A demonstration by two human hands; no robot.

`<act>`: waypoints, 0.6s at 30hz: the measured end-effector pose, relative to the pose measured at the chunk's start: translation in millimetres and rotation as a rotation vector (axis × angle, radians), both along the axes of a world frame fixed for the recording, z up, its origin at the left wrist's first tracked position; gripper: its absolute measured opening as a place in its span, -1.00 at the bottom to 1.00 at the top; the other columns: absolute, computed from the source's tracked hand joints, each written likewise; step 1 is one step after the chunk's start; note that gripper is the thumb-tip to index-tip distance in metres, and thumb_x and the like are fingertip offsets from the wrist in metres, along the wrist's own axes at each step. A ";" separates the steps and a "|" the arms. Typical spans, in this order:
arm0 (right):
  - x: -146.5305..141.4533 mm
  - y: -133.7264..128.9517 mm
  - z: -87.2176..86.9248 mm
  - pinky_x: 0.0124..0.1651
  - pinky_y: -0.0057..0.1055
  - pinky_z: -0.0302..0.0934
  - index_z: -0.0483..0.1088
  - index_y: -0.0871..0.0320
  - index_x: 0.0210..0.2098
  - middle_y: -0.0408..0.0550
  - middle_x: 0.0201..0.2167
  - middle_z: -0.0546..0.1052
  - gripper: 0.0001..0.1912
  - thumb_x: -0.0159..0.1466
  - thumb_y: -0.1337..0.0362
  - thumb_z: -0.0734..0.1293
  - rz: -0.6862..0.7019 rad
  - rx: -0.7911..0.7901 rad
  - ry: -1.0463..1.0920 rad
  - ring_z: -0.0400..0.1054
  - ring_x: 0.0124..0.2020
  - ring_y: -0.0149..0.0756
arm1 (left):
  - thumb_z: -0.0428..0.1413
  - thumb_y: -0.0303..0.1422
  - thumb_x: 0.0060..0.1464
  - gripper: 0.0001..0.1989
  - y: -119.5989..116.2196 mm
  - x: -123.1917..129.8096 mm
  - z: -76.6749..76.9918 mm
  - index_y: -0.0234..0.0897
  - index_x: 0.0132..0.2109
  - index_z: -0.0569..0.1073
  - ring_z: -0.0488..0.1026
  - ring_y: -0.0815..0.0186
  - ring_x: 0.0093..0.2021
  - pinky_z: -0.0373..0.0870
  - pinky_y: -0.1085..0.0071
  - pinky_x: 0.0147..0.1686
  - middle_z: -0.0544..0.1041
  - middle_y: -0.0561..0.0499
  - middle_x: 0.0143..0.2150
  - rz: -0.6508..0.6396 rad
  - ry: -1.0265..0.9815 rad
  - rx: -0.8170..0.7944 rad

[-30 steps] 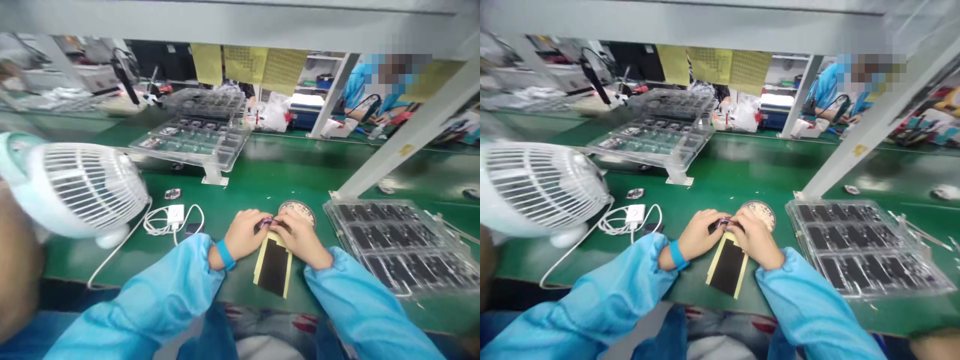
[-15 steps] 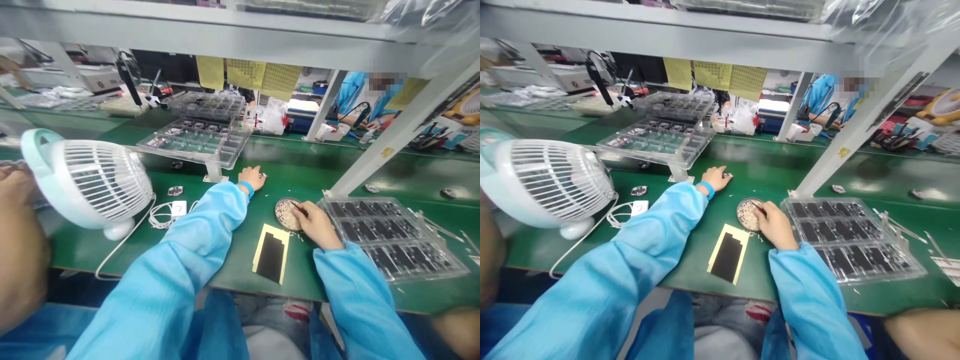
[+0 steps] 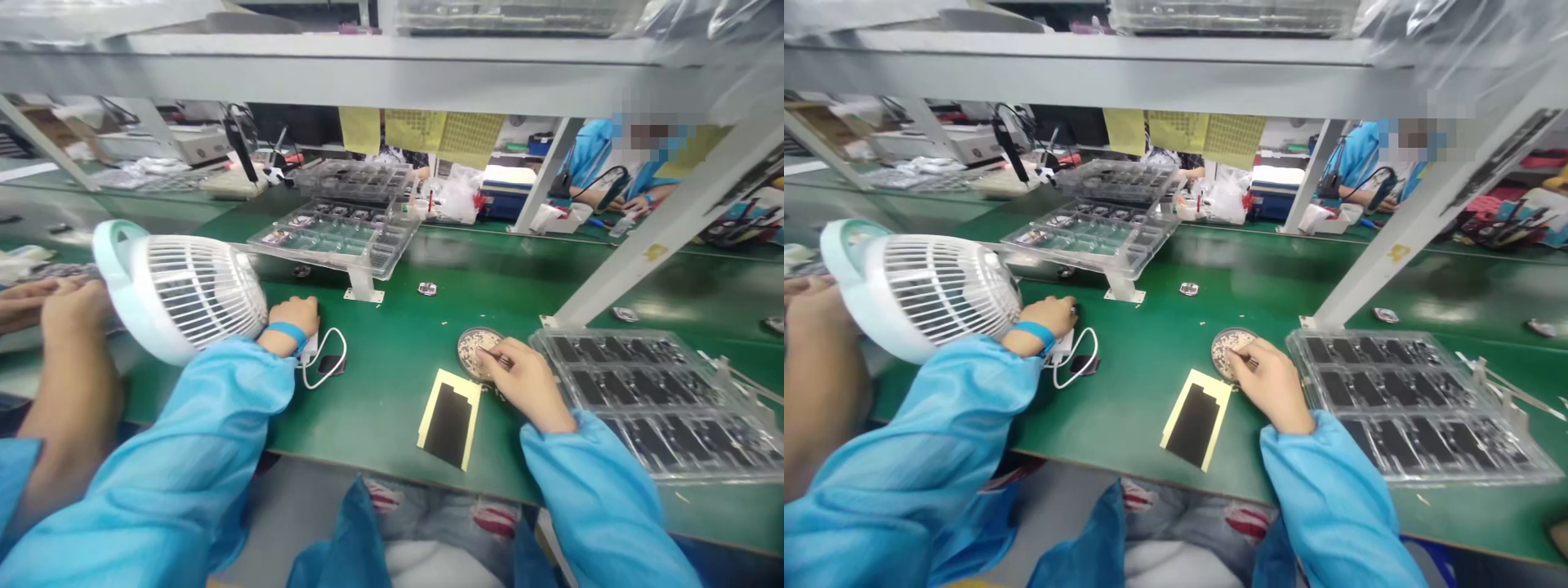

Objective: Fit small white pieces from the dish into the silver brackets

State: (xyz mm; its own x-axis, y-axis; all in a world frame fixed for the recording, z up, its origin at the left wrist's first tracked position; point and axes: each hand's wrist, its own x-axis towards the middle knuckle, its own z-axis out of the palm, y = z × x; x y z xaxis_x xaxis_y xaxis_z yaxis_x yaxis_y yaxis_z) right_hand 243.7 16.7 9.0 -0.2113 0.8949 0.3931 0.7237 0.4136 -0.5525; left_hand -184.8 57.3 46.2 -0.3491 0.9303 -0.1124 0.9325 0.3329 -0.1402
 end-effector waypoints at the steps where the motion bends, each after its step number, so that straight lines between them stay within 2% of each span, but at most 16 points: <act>1: 0.0 0.9 -0.8 -0.24 -0.37 0.21 0.50 0.09 -0.41 -0.08 -0.35 0.52 -0.70 0.35 0.06 0.33 0.003 0.001 0.010 0.41 -0.31 -0.25 | 0.04 -0.31 0.17 -0.59 3.0 2.9 -0.6 -0.39 0.11 0.49 0.50 -0.21 -0.01 0.41 0.05 -0.09 0.49 -0.46 0.01 -0.018 0.001 -0.005; 4: 1.6 6.0 -4.8 -0.22 -0.36 0.24 0.49 0.10 -0.42 -0.08 -0.36 0.51 -0.72 0.34 0.08 0.34 -0.014 0.007 0.049 0.40 -0.32 -0.25 | 0.07 -0.31 0.13 -0.57 4.4 29.7 2.5 -0.38 0.11 0.49 0.49 -0.23 -0.02 0.40 0.02 -0.09 0.48 -0.46 0.00 -0.113 0.002 0.025; 6: 3.1 10.3 -8.8 -0.16 -0.35 0.27 0.51 0.09 -0.34 -0.08 -0.31 0.54 -0.79 0.32 0.12 0.35 -0.027 0.022 0.092 0.43 -0.27 -0.24 | 0.10 -0.26 0.11 -0.55 1.6 61.7 5.5 -0.30 0.13 0.50 0.49 -0.20 -0.02 0.40 0.03 -0.07 0.47 -0.39 0.02 -0.232 -0.029 0.052; 8: 4.0 14.4 -13.8 -0.11 -0.33 0.29 0.52 0.09 -0.24 -0.07 -0.24 0.56 -0.84 0.30 0.15 0.36 -0.034 0.035 0.129 0.45 -0.21 -0.21 | 0.12 -0.22 0.10 -0.58 2.8 102.9 6.6 -0.16 0.10 0.53 0.51 -0.07 -0.05 0.41 0.14 -0.05 0.49 -0.25 0.01 -0.386 -0.105 0.061; 11: 3.8 18.6 -20.7 -0.14 -0.32 0.30 0.52 0.11 -0.25 -0.05 -0.25 0.56 -0.84 0.28 0.16 0.36 -0.035 0.028 0.141 0.45 -0.24 -0.21 | 0.15 -0.20 0.09 -0.60 22.5 170.4 5.3 -0.09 0.08 0.56 0.52 0.05 -0.04 0.40 0.27 -0.02 0.52 -0.15 0.00 -0.562 -0.226 0.084; 14: 2.4 20.7 -23.1 -0.20 -0.34 0.28 0.51 0.14 -0.28 -0.05 -0.31 0.55 -0.81 0.28 0.15 0.36 -0.017 0.024 0.152 0.42 -0.31 -0.25 | 0.12 -0.15 0.15 -0.52 54.8 221.6 8.6 -0.13 0.20 0.48 0.51 0.04 0.02 0.39 0.28 0.02 0.51 -0.18 0.07 -0.631 -0.326 0.146; 16: 2.2 20.9 -20.4 -0.23 -0.36 0.26 0.51 0.16 -0.31 -0.05 -0.35 0.54 -0.78 0.30 0.14 0.34 -0.005 0.032 0.179 0.40 -0.35 -0.27 | 0.04 -0.10 0.24 -0.43 69.7 234.5 17.0 -0.19 0.32 0.34 0.48 0.02 0.08 0.38 0.24 0.06 0.45 -0.25 0.17 -0.646 -0.384 0.207; 18: 2.7 18.9 -13.8 -0.26 -0.37 0.24 0.48 0.17 -0.36 -0.06 -0.41 0.51 -0.73 0.32 0.11 0.31 -0.003 0.042 0.208 0.37 -0.37 -0.28 | -0.03 -0.09 0.30 -0.43 71.6 225.2 29.2 -0.22 0.36 0.29 0.45 0.04 0.12 0.35 0.25 0.09 0.42 -0.24 0.23 -0.669 -0.435 0.252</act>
